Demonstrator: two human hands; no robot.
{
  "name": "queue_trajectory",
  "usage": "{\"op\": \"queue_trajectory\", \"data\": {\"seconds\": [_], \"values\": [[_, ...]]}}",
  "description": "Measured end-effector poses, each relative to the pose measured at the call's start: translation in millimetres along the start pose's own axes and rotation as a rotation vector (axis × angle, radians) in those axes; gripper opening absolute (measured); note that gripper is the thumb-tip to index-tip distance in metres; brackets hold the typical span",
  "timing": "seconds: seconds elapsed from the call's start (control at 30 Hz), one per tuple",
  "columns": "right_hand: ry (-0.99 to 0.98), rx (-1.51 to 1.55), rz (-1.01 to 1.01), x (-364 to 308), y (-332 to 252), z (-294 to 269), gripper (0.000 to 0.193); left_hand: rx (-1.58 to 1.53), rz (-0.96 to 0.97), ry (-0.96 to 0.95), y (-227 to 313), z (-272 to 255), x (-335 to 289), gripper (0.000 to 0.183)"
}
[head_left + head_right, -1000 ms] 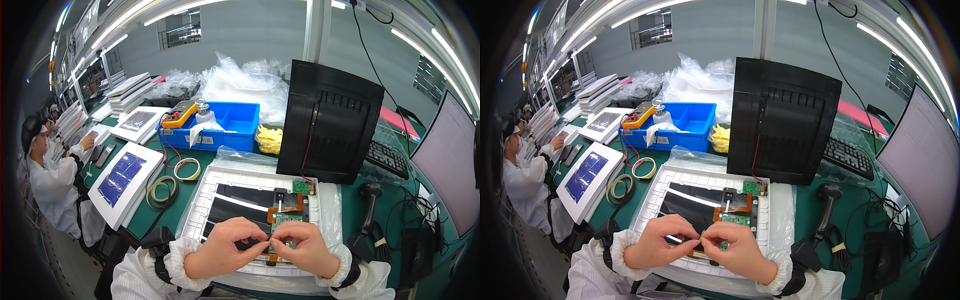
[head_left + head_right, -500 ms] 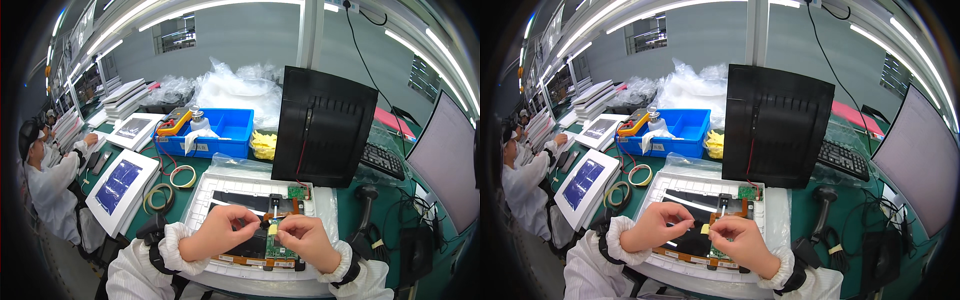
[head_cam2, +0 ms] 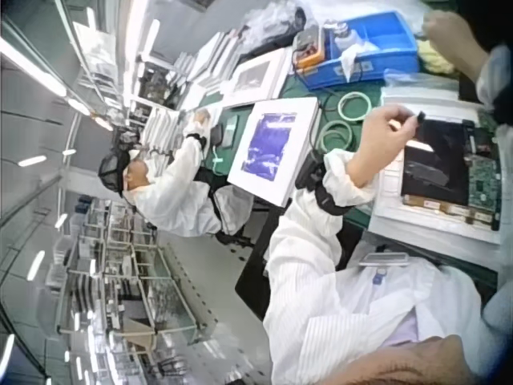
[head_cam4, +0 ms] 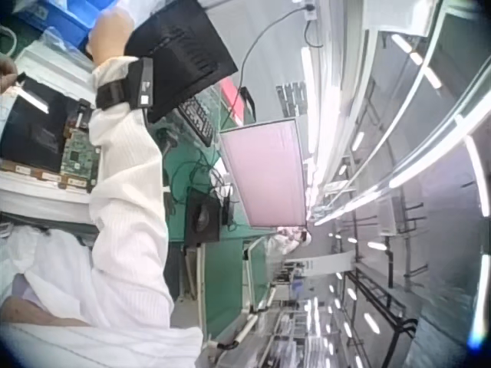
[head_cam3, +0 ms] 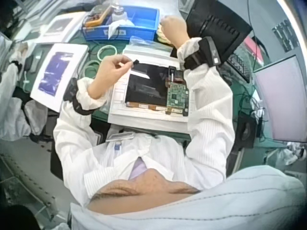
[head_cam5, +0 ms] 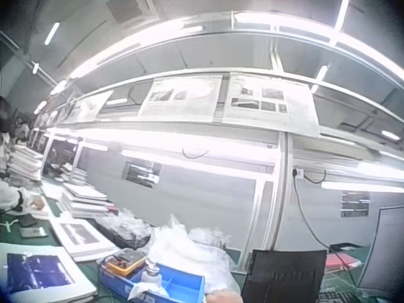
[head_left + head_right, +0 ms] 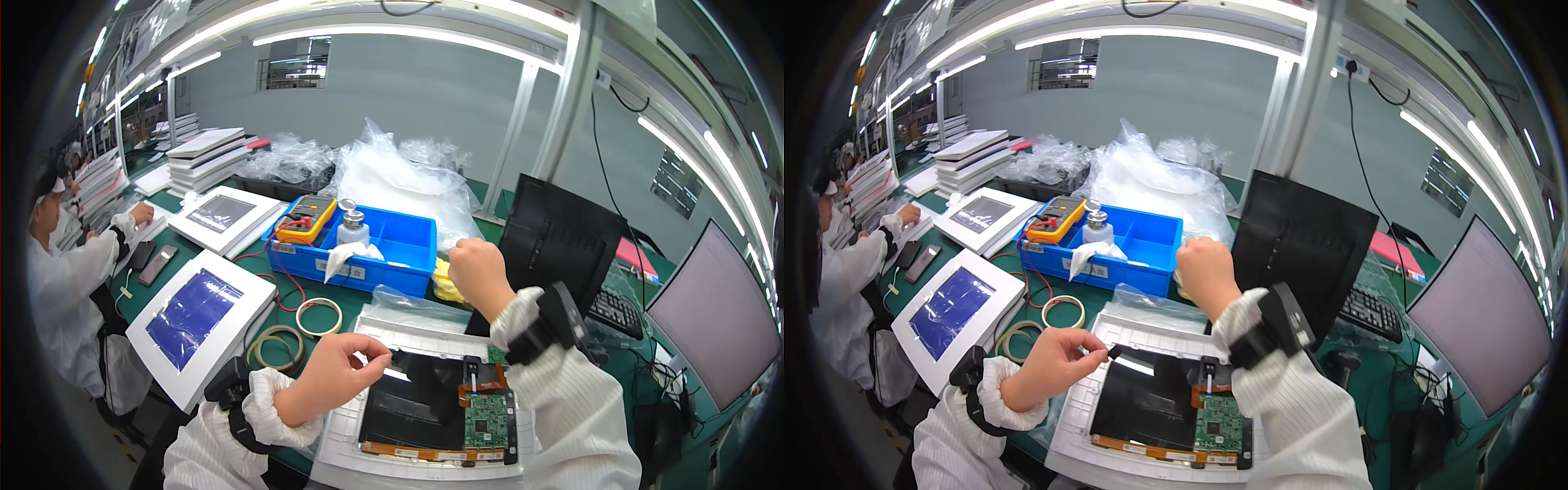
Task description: Connecting circuit boards and cables to an electronic display panel at an assembly workstation.
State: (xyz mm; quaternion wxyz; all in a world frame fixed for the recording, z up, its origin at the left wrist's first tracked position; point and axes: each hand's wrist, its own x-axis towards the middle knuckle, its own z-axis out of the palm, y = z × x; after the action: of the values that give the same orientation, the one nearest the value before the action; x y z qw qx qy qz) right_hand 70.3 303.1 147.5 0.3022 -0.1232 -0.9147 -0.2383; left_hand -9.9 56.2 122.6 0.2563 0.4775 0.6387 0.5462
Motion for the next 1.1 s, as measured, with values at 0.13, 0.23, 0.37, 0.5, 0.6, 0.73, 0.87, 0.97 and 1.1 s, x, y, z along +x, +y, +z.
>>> {"op": "queue_trajectory", "data": {"seconds": [0.13, 0.23, 0.37, 0.5, 0.6, 0.73, 0.87, 0.97, 1.1], "values": [[-0.244, -0.218, 0.128, 24.5, 13.4, 54.6, 0.007, 0.011, 0.069, 0.083, -11.6, -20.4, -16.7, 0.015], [-0.296, -0.060, 0.289, 25.1, 18.5, 74.0, 0.009, 0.032, 0.078, 0.062, -11.1, -32.4, -27.8, 0.013], [-0.371, 0.009, 0.365, 26.4, 19.9, 66.3, 0.010, 0.012, 0.066, 0.052, -17.8, -35.3, -25.9, 0.011], [-0.113, 0.426, 0.181, 14.5, 18.9, 49.9, 0.014, 0.235, 0.396, 0.135, -18.1, -22.5, -15.8, 0.011], [-0.400, 1.127, 0.388, -1.8, -26.1, -17.7, 0.015, 0.526, 0.727, 0.215, -19.5, -18.9, -13.5, 0.012], [-0.700, 1.539, 0.423, -53.8, -53.3, -79.7, 0.023, 1.146, 1.188, 0.312, -4.8, -6.8, -28.5, 0.008], [-0.850, 1.696, 0.694, -80.0, -55.7, -109.7, 0.025, 1.321, 1.347, 0.359, -3.3, 14.8, -24.5, 0.009], [-0.786, 1.765, 0.703, -95.6, -51.2, -113.6, 0.020, 1.357, 1.410, 0.331, 4.3, 28.5, -25.4, 0.010], [-0.756, 1.840, 0.755, -109.8, -40.0, -118.2, 0.015, 1.406, 1.448, 0.266, 4.5, 46.8, -24.3, 0.011]]}}
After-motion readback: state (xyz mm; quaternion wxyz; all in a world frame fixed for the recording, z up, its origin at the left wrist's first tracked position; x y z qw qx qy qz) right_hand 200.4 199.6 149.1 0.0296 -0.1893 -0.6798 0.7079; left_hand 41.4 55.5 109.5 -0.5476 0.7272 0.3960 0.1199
